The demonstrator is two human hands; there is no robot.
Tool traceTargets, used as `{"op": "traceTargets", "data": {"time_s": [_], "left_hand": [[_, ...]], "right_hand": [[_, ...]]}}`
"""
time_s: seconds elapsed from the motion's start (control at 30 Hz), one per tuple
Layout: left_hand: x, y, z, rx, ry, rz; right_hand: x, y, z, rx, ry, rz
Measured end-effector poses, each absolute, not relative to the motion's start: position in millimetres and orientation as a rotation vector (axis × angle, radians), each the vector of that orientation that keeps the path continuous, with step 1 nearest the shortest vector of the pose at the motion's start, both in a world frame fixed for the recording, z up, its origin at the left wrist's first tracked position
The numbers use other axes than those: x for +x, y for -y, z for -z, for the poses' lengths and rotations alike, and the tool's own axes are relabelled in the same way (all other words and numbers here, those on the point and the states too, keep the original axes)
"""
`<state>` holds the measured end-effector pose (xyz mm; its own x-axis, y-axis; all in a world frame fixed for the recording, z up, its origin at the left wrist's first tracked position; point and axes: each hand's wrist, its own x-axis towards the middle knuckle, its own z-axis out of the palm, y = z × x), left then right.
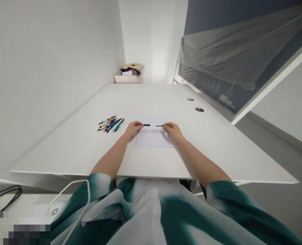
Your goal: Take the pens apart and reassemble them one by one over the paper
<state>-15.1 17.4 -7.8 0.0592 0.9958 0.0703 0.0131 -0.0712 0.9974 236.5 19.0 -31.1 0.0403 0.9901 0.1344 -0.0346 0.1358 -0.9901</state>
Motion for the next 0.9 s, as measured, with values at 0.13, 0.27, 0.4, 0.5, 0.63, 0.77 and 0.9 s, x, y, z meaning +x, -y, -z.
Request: {"op": "traceTargets", "data": {"time_s": [0.13,0.27,0.4,0.5,0.63,0.77,0.9], "left_hand": [[-15.2,-17.7,8.0,1.301,-1.142,-1.206],[-15.2,-17.4,7.7,1.298,-1.145,-1.209],[-15.5,-17.3,7.7,1.293,-1.142,-1.213],[-15.5,-17.9,8.2,1.287,-1.138,-1.212],[-15.5,-19.1,9.1,1.282,-1.144,-1.211],[-15.7,-20.3,10.0,1.301,-1.153,-1.209],[-15.5,-20.5,10.2,1.304,-1.15,-1.212]], "right_hand": [[236.2,-18.1,30.0,-1.109,1.225,-1.098],[236.4,-16.2,27.3,-1.126,1.232,-1.105],[236.0,-15.6,25.5,-1.136,1.234,-1.105],[235.7,-15.8,25.3,-1.148,1.233,-1.103],[235.7,-15.6,25.3,-1.153,1.242,-1.103],[235.3,-15.5,24.7,-1.157,1.236,-1.103],[234.8,-15.3,24.1,-1.152,1.225,-1.106]]}}
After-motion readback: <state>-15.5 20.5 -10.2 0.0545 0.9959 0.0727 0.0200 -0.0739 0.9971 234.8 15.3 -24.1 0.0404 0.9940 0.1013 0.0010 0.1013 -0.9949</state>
